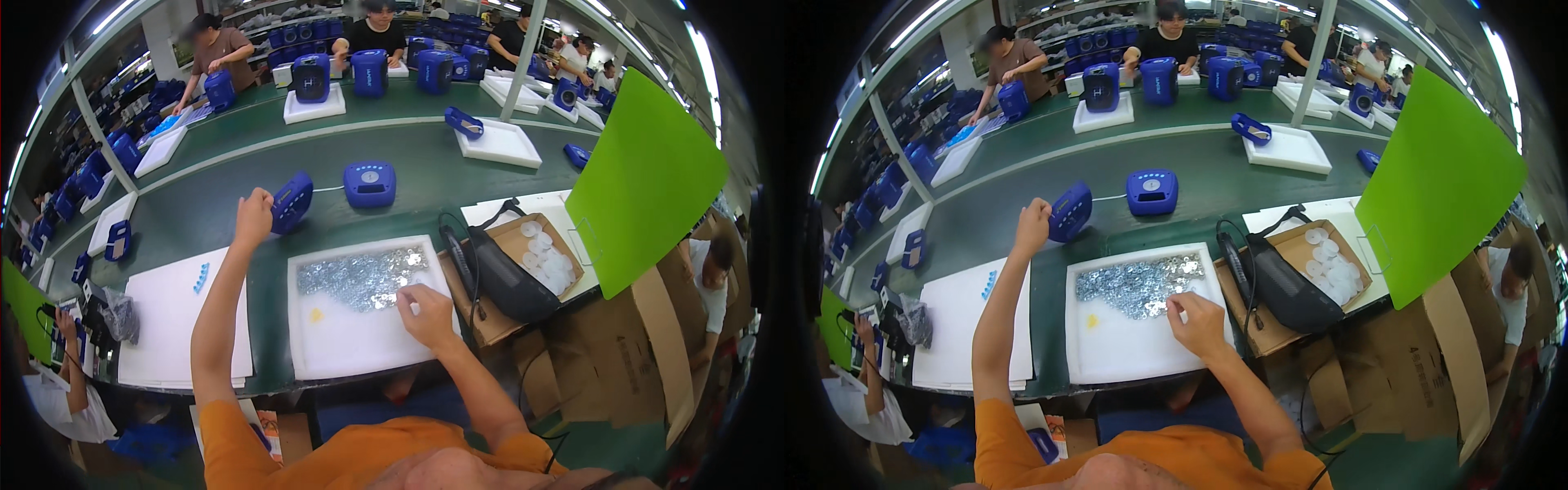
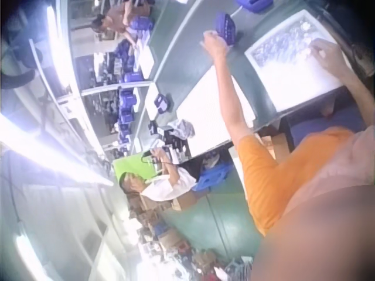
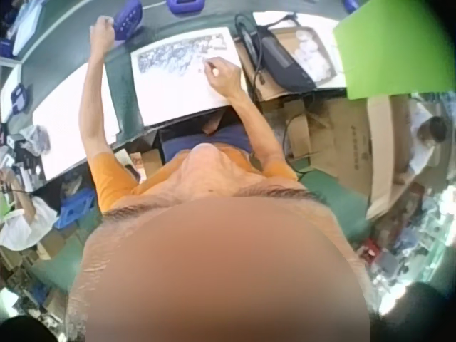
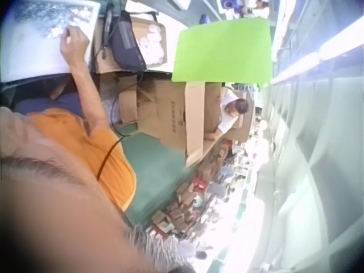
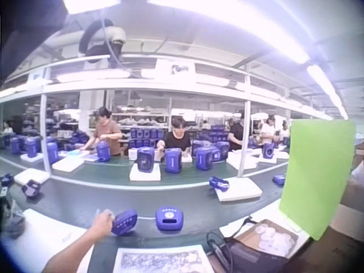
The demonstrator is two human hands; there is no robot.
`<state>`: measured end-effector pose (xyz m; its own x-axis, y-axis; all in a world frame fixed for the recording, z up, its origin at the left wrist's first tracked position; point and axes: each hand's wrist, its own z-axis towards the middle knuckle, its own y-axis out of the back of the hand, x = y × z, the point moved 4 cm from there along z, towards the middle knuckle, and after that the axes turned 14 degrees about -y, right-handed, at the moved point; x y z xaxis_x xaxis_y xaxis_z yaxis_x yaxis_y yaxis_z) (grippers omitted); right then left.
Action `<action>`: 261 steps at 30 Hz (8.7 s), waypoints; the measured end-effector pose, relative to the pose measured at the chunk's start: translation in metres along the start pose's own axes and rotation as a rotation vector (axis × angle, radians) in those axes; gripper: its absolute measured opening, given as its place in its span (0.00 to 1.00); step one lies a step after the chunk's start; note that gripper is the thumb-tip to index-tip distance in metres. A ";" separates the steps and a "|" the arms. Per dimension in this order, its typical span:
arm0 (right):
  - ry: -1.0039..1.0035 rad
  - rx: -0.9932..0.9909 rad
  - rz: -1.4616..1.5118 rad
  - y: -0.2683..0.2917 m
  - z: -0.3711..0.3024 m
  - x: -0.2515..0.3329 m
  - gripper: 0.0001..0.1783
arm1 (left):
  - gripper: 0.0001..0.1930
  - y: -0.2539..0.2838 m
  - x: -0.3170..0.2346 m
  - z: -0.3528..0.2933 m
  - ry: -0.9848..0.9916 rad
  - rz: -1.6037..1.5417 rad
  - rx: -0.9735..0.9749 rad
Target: Assemble electronic components into a blue plastic housing using an electric screwdriver.
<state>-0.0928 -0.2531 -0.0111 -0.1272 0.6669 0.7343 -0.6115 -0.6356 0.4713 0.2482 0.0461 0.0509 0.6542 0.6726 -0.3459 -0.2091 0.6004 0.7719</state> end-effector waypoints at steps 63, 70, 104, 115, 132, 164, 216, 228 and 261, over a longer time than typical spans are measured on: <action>-0.362 0.290 -0.171 0.089 0.060 -0.023 0.16 | 0.03 -0.037 -0.132 -0.147 -0.616 0.021 0.228; -0.356 -0.010 -0.553 0.156 0.143 -0.129 0.17 | 0.06 -0.017 -0.141 -0.141 -0.615 0.120 0.195; -0.033 0.132 -0.260 0.105 0.075 -0.009 0.08 | 0.02 -0.022 -0.178 -0.147 -0.118 -0.962 0.102; 0.527 0.354 -0.387 0.003 -0.003 0.053 0.10 | 0.09 -0.036 -0.187 -0.154 -0.491 -0.474 -0.065; 0.172 0.170 -0.609 0.022 0.080 -0.039 0.05 | 0.10 -0.037 -0.188 -0.157 -0.534 -0.440 -0.004; 0.425 0.279 -0.273 -0.009 0.017 0.048 0.07 | 0.10 -0.038 -0.196 -0.160 -0.615 -0.505 0.044; 0.353 0.511 -0.269 0.017 0.000 0.042 0.21 | 0.14 -0.017 -0.192 -0.155 -0.744 -0.439 0.259; 0.375 0.459 -0.285 0.014 -0.009 0.041 0.26 | 0.23 -0.026 -0.191 -0.157 -0.697 -0.308 0.353; 0.221 0.492 -0.046 0.012 -0.027 0.038 0.27 | 0.17 -0.029 -0.186 -0.153 -0.624 -0.419 0.373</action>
<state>-0.1256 -0.2247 0.0093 -0.3024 0.7303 0.6125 -0.1888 -0.6758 0.7125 0.0214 -0.0302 0.0118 0.9293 -0.0033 -0.3694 0.3233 0.4910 0.8090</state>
